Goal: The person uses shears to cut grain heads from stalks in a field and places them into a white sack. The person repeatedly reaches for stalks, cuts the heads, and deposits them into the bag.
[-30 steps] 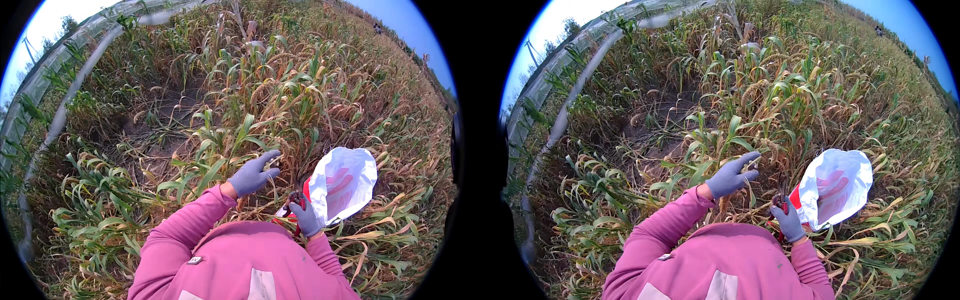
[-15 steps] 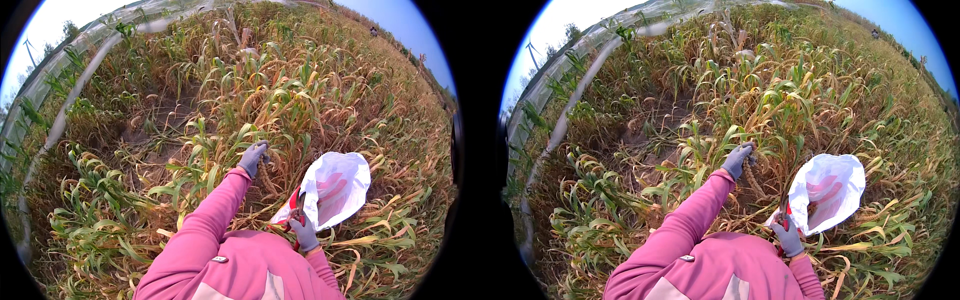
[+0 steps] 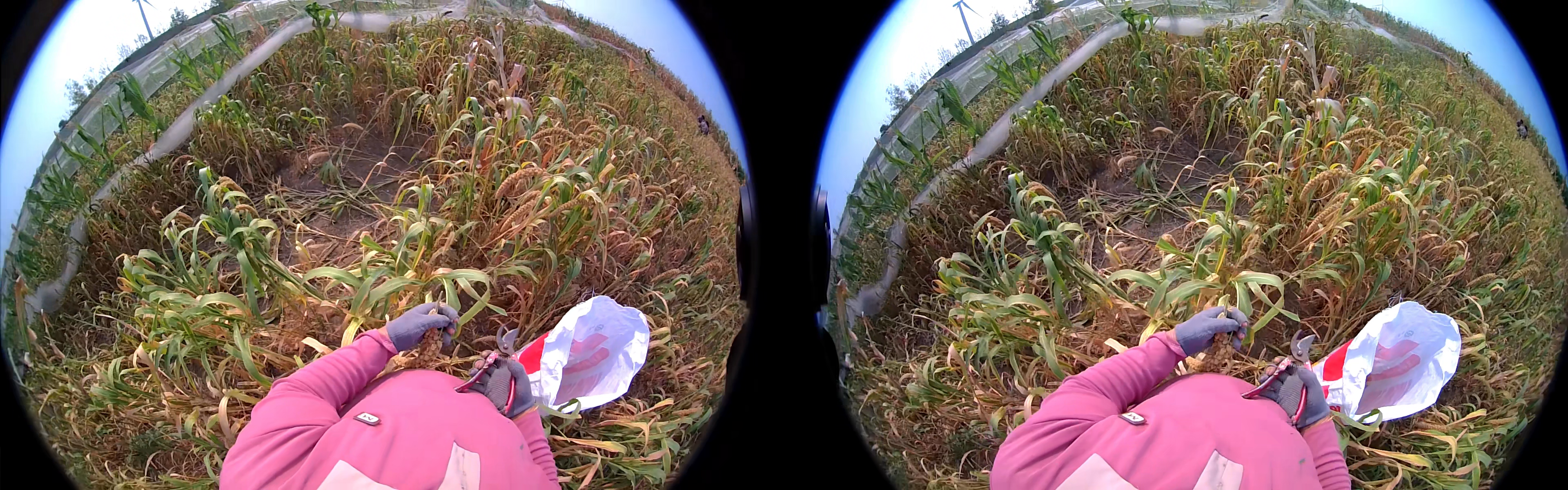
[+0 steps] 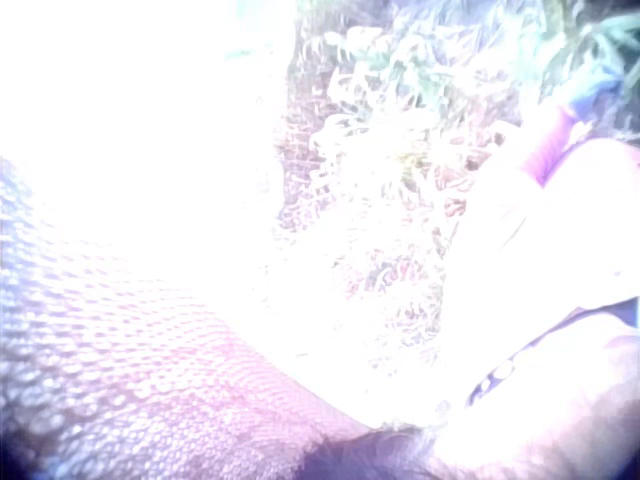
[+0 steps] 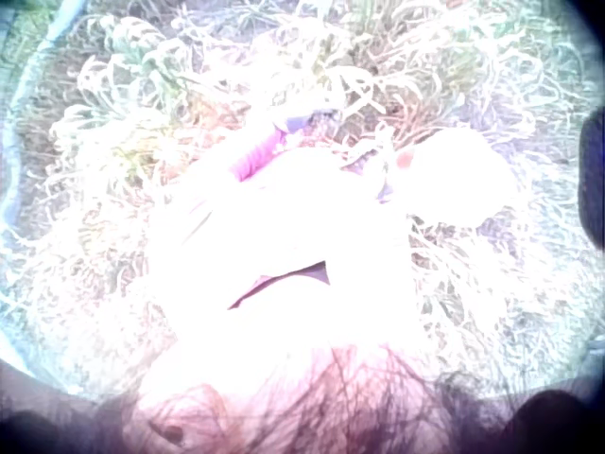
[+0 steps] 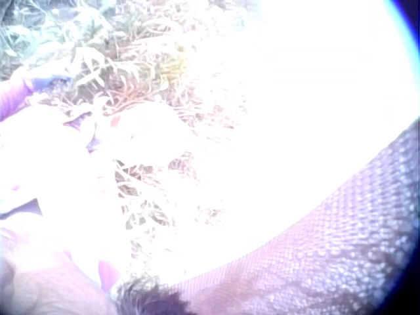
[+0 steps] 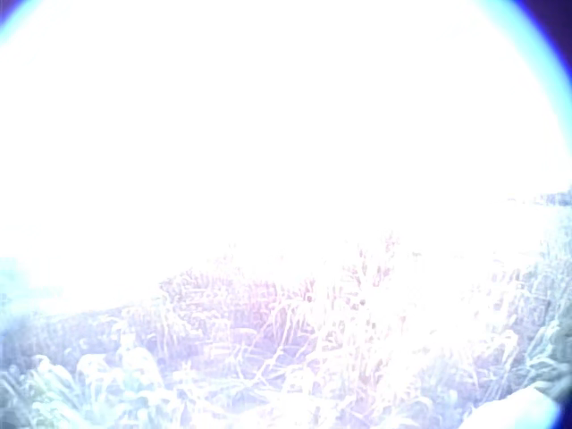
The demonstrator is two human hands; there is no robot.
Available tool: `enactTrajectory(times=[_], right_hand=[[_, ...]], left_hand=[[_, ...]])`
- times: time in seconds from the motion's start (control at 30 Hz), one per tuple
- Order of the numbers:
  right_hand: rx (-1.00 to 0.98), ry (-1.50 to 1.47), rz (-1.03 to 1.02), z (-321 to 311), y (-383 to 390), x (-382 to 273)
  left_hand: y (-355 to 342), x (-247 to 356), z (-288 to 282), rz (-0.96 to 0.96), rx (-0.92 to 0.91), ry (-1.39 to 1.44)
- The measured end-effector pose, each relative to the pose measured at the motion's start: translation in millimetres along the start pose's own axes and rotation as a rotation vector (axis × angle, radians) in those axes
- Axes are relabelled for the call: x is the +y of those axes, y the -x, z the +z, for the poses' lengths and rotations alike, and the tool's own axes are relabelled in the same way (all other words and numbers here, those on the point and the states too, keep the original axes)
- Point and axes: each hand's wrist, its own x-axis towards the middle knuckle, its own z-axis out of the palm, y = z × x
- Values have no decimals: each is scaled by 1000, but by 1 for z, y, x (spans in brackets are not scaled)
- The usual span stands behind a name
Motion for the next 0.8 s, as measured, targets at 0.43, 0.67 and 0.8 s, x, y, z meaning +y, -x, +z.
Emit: enactTrajectory(times=[0.43,0.67,0.8], right_hand=[[-194,92,88,56,-22,16],[-18,484,-151,62,-30,8],[122,1230,-254,44,-24,-13]], left_hand=[[85,-22,-19,-14,-117,-507],[90,-25,-34,155,143,-479],[76,20,-31,301,315,-268]])
